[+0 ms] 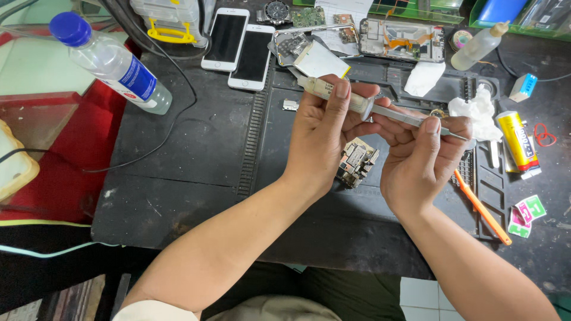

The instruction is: The person works on a small electronic circuit board, using tweezers to place a small component onto the board. They then use a soldering iron to solder the component in place.

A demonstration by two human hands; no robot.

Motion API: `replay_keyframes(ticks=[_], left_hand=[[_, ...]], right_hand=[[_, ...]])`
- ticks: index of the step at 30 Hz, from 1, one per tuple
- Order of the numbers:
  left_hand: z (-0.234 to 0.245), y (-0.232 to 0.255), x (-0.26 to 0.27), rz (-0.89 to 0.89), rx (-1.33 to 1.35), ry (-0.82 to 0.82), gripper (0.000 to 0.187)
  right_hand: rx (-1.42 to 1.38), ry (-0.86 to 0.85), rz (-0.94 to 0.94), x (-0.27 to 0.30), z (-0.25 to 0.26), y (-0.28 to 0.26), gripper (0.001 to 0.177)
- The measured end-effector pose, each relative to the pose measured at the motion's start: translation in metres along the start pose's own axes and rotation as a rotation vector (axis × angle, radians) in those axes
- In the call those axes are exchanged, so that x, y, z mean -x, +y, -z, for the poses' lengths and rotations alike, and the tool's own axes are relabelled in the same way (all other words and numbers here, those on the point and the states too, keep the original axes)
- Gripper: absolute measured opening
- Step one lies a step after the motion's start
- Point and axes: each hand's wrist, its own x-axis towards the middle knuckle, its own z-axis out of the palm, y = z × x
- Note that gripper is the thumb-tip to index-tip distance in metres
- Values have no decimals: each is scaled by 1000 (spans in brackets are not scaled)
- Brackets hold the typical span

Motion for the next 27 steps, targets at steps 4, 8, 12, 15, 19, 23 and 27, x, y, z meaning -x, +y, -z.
replay_keyframes(ticks=[4,8,12,15,19,23,27], left_hand=[[-1,1,0,-8,-3,-2,27],[0,0,1,-11,-6,10,26],[2,3,-4,-8,-45,-3,28],[3,19,-7,-3,-161,-11,26],[6,44,-6,-186,-970,-103,27],[1,43,2,-382,-1369,-220,49],[-1,34,1,-407,-1544,-220,47]], right_hand=[[28,-5,15,0,3,4,13],[40,5,10,1,2,4,16],[7,-6,1,-12,10,2,12],[34,-15,36,-36,26,-7,10],[542,-283,344,-58,36,-41,17],[1233,-645,772,-60,28,-63,19],[1336,-584,920,-57,26,-64,21]])
